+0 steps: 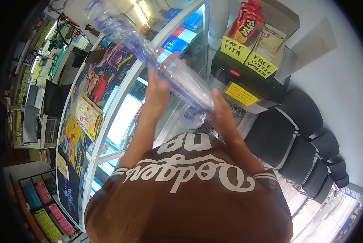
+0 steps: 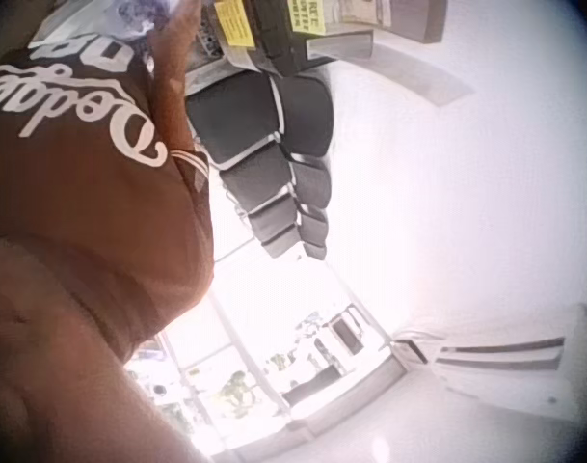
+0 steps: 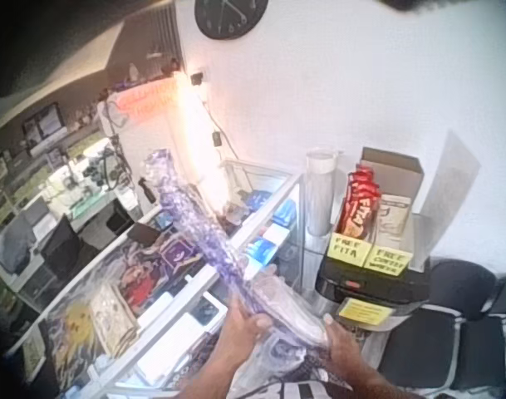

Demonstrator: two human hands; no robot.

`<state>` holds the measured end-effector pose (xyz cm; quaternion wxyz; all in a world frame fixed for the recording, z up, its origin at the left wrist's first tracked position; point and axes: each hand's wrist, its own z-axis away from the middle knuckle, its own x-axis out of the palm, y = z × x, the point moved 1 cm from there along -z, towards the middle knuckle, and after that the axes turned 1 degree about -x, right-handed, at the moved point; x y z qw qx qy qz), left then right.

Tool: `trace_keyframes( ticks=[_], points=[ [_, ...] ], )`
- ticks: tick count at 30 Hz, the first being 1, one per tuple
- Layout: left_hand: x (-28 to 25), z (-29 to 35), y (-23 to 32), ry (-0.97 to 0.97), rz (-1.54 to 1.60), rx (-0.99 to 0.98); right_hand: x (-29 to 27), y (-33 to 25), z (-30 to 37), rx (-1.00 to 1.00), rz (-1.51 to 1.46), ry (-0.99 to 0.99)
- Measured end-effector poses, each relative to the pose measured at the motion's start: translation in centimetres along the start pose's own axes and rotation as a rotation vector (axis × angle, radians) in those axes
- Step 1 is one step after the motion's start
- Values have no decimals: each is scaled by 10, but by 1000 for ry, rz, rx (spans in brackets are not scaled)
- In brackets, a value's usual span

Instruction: The person picks up a package of instant coffee and places it on the counter. They then pick up a pack of plastic cups, walk to the counter, and place them down. The person opens the cup pack, removes several cups, and places them into a plastic bag. Finally, they arrange the coffee packets on the counter.

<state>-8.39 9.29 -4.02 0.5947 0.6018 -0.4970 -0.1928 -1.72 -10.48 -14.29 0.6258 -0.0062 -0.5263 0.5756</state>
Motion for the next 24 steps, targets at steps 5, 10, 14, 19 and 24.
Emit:
trace_keyframes(
  ticks=[5, 10, 14, 19, 24],
  points=[
    [35, -10, 6, 101, -227, -19, 73, -4, -24, -73, -132, -135],
    [22, 10, -23, -28, -413, -261, 72, -1, -26, -86, -149, -103],
    [-5, 9, -15, -77, -461, 60, 81, -20, -28, -207, 3, -93],
    [16, -34, 39, 284, -281, 208, 96, -8, -28, -155, 70, -25],
    [26, 9, -33, 139, -409, 74, 98, -31, -37, -105, -111, -87]
  ],
)
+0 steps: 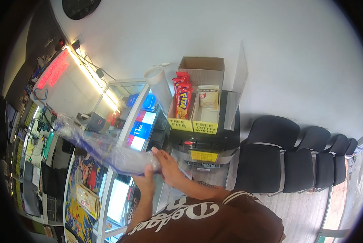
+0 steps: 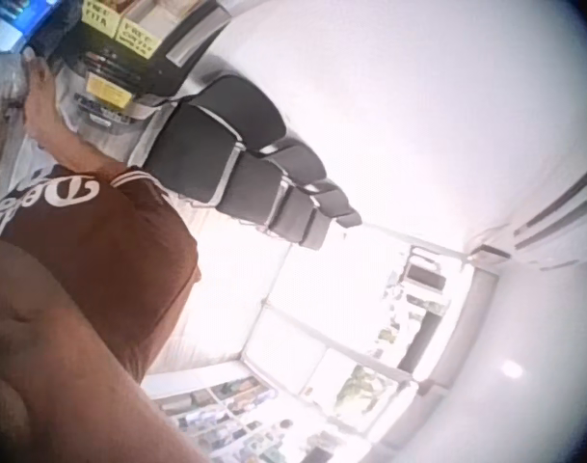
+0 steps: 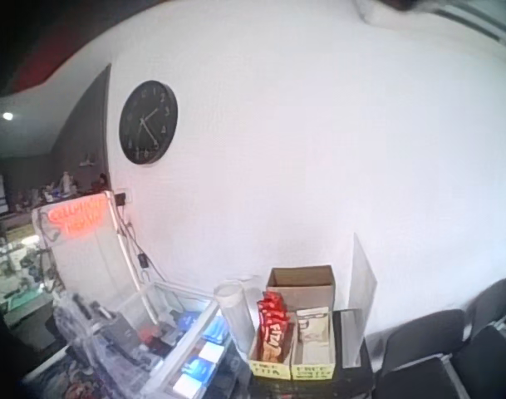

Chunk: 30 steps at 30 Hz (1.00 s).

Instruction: The person picks up a package of instant coffee and places it on the counter. They then pick up a pack of plastic cups, walk to the counter, and place them down. The person opens the cup pack, removes several cups, and places them into a plastic bag. Finally, they arrange the coffee packets on the counter.

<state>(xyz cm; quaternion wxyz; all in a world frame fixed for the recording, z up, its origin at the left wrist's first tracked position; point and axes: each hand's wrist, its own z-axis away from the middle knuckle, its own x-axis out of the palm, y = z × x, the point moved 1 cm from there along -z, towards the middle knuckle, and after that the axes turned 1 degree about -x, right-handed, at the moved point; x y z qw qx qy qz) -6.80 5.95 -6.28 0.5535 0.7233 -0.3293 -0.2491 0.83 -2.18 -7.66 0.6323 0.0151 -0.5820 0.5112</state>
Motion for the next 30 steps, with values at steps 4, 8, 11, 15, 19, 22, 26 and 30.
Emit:
trace_keyframes(
  ticks=[4, 8, 11, 15, 19, 22, 26, 30],
  points=[
    [-22, 5, -45, -296, -184, -120, -17, -21, -11, 10, -2, 7],
    [-44, -44, -18, -252, 20, -26, -55, -5, -34, 88, 211, -134],
    [29, -64, 30, 153, -24, 10, -47, -13, -42, 206, 120, -139],
    [51, -45, 2, 332, -54, 66, -29, -27, -52, 321, -7, -191],
    [43, -31, -22, 319, -237, -194, -23, -36, -60, 430, -68, -201],
    [32, -13, -26, 114, -463, -598, -22, -41, -66, 405, -110, -219],
    [40, -58, 30, 345, -105, -214, -47, -22, -78, 385, 18, -276],
    [35, -84, 47, 277, -74, -124, -34, -29, -58, 495, 5, -243]
  ],
)
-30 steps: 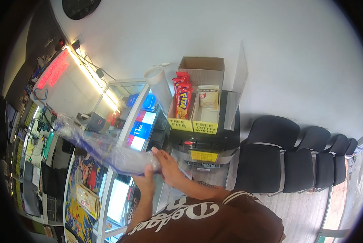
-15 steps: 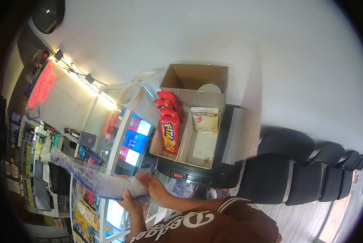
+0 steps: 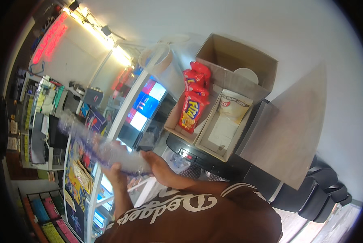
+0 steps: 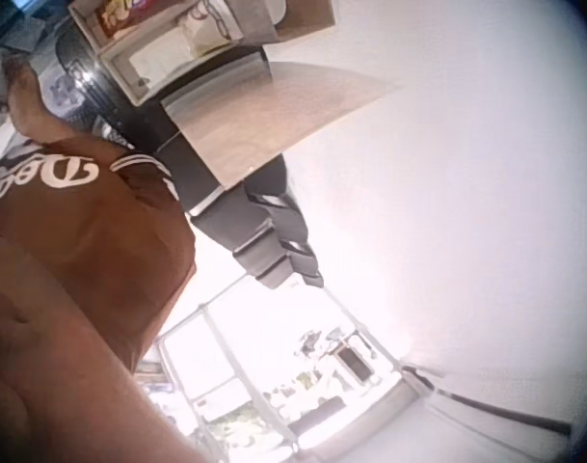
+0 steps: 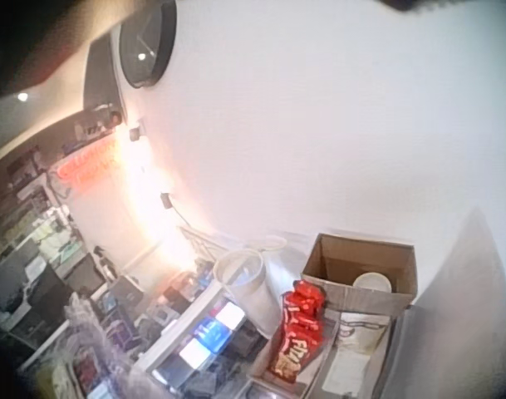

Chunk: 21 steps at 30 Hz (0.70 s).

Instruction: The person picks up a package of instant coffee and places it on the counter. They then pick up a pack of plastic cups, walk to the counter, and place them down. The person opens the cup pack, removes several cups, and places them into a plastic bag. Finally, they arrange the coffee packets on the counter.

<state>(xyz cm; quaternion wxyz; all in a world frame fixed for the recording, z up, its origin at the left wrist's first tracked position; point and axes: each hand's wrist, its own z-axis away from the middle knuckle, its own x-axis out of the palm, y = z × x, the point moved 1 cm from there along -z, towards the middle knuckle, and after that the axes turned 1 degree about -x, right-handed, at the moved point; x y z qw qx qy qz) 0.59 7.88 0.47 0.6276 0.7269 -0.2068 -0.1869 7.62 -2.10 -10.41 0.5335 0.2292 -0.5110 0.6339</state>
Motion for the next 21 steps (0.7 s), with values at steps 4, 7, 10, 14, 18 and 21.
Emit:
trace_keyframes(
  ticks=[4, 7, 10, 14, 18, 21],
  points=[
    [3, 17, -53, 136, 25, -14, 3, 3, -6, -43, -75, 59],
    [-12, 35, -87, 86, -43, -17, 6, 16, -7, -360, 292, 82],
    [-13, 46, -98, -74, -248, -174, 30, 13, -5, -114, -229, 124],
    [-75, 36, -105, -272, -151, 76, 28, 21, -7, -422, 669, 94],
    [-102, -8, -29, -132, 345, 100, 36, 55, -18, -380, 452, 185],
    [-101, 0, -19, -85, 273, -27, 53, 92, -23, -333, 104, 165]
  ],
)
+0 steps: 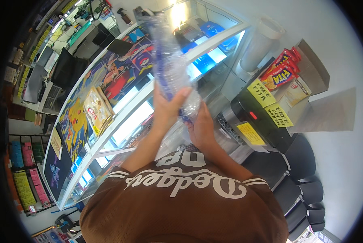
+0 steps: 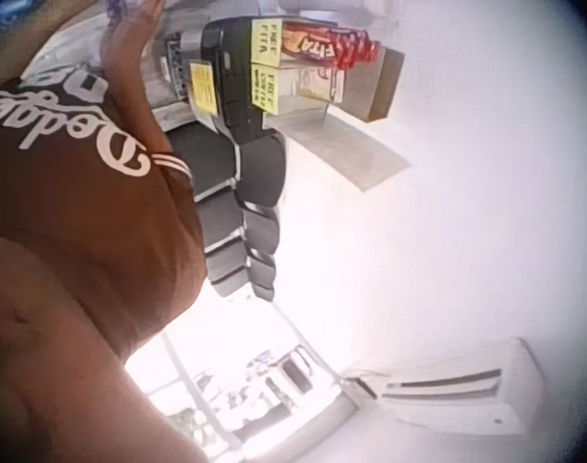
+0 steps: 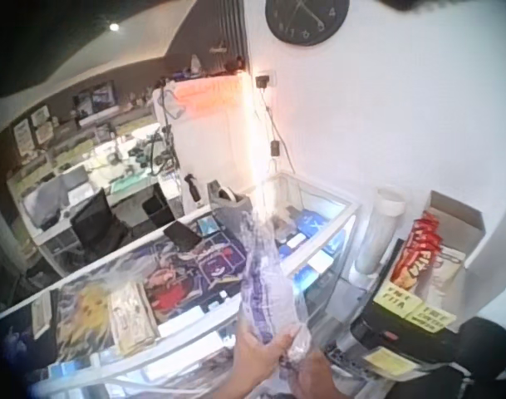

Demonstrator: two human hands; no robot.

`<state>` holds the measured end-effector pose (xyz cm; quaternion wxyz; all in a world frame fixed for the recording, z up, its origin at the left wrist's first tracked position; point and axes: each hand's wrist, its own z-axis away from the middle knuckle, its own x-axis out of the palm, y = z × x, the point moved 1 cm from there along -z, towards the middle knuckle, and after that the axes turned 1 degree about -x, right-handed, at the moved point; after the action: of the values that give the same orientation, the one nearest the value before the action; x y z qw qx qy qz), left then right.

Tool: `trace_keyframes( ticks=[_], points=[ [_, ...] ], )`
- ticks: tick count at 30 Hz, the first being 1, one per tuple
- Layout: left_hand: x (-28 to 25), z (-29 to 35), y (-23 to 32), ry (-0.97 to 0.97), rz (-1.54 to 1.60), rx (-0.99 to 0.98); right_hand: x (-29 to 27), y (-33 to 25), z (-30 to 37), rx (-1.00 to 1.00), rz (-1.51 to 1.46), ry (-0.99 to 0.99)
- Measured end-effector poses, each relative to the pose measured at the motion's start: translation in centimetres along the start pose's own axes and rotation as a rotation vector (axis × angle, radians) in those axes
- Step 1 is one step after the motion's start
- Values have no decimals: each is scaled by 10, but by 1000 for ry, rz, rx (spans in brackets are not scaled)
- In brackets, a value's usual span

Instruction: The person picks up a package of instant coffee and places it on the counter. They then pick up a pack of plastic cups, walk to the counter, and place them down. The person opens the cup pack, removes several cups, and places them into a plastic bag. Finally, they arrange the coffee packets on the counter.

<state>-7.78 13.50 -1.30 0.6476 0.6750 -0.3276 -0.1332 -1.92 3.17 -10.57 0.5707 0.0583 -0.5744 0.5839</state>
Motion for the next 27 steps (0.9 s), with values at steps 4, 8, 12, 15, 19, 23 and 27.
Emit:
trace_keyframes(
  ticks=[4, 8, 12, 15, 19, 23, 27],
  points=[
    [-18, 24, -25, 20, -19, 49, 28, 9, 24, -89, -36, -171],
    [-48, 47, -53, -24, -122, 37, 50, 23, 51, -458, 516, -268],
    [-82, 68, -59, -289, -260, -96, 43, 43, 30, -110, -113, -42],
    [-104, 50, -11, -186, -97, 252, 64, 38, 42, -212, -48, -59],
    [-103, 27, 42, -71, 141, 246, 58, 47, 50, -192, 109, -130],
    [-105, 10, 55, -42, 370, 124, 63, 35, 69, -159, 437, -231],
    [-110, 2, 53, 1, 554, 69, 31, 11, 74, -46, 729, -117]
  ],
)
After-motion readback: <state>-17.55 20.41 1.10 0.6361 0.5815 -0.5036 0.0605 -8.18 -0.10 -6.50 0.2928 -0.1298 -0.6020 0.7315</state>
